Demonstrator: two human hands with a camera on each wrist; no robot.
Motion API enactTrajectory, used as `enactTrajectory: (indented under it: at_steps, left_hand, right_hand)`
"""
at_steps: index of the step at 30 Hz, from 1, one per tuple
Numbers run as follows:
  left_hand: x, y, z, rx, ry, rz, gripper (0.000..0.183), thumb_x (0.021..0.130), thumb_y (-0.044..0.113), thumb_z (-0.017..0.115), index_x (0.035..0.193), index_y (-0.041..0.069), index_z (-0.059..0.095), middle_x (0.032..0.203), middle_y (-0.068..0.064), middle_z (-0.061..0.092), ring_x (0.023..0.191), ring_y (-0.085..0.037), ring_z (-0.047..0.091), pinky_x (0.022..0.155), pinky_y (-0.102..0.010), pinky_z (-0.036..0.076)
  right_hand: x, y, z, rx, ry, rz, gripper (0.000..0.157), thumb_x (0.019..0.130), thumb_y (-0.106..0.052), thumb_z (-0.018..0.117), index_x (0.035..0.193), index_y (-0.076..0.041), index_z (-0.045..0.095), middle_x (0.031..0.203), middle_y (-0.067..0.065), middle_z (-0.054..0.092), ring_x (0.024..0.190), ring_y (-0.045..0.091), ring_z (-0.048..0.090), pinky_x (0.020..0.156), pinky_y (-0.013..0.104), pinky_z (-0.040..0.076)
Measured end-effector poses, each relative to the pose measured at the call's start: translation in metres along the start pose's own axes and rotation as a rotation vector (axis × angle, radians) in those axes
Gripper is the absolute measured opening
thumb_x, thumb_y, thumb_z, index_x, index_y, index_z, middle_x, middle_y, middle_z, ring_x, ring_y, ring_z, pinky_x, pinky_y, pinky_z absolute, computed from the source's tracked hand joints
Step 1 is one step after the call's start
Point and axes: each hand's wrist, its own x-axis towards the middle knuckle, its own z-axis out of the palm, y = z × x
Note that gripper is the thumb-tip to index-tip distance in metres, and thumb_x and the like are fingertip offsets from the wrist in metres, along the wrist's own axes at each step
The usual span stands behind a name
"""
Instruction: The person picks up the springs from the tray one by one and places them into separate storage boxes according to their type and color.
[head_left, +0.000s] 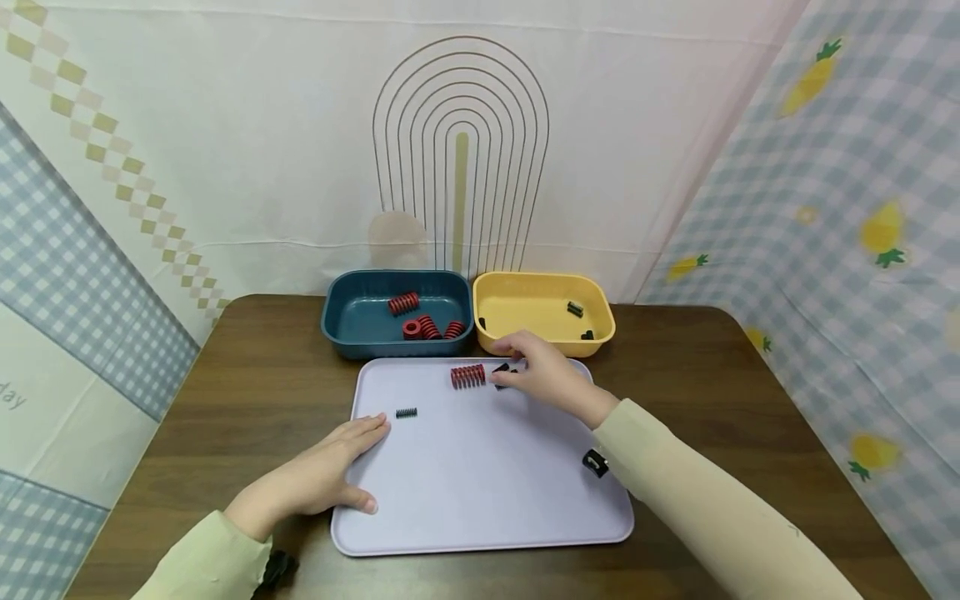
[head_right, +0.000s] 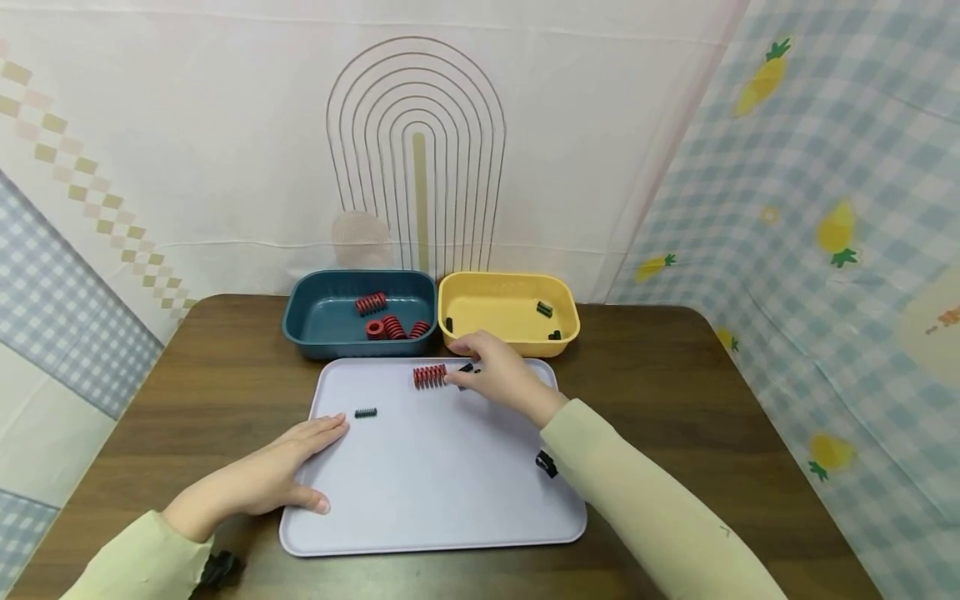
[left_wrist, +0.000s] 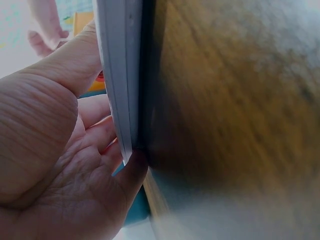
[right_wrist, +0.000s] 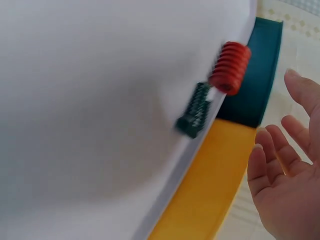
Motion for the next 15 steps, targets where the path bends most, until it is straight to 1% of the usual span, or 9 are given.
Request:
enactTrajectory:
  at_steps: [3,8,12,15]
  left_hand:
    - [-0.001,0.000,0.000,0.001,0.005,0.008,0.099,0.071,0.039,0.084,0.148,-0.001,0.036,0.155,-0.016,0.027,0.141,-0.039,0.022,0.111,-0.056,0.022]
    - [-0.002,-0.001,0.000,0.001,0.004,0.009,0.099,0.072,0.039,0.084,0.148,-0.001,0.035,0.155,-0.016,0.027,0.141,-0.039,0.022,0.111,-0.056,0.022]
    - [-0.001,0.000,0.000,-0.004,0.000,0.008,0.099,0.072,0.040,0.084,0.148,-0.001,0.035,0.156,-0.016,0.026,0.141,-0.039,0.022,0.111,-0.056,0.022]
    - [-0.001,0.001,-0.001,-0.005,-0.001,0.006,0.099,0.072,0.039,0.084,0.148,-0.001,0.035,0.156,-0.016,0.026,0.141,-0.039,0.022,0.111,-0.056,0.022]
  right_hand:
    - [-0.007,0.010,-0.002,-0.030,-0.012,0.008,0.046,0.083,-0.026,0.078,0.123,-0.007,0.063,0.120,0.010,0.061,0.102,0.028,0.057,0.088,0.043,0.050]
    - [-0.016,0.021,-0.002,-0.135,-0.033,0.031,0.050,0.082,-0.031,0.079,0.125,-0.010,0.063,0.121,0.006,0.063,0.100,0.022,0.059,0.085,0.037,0.050]
    - [-0.019,0.026,-0.001,-0.205,-0.050,0.042,0.054,0.083,-0.029,0.078,0.131,-0.009,0.059,0.122,0.006,0.061,0.102,0.021,0.059,0.085,0.038,0.050]
    - [-0.020,0.029,0.000,-0.216,-0.064,0.059,0.057,0.084,-0.025,0.077,0.135,-0.010,0.057,0.123,0.006,0.061,0.104,0.021,0.058,0.088,0.040,0.049]
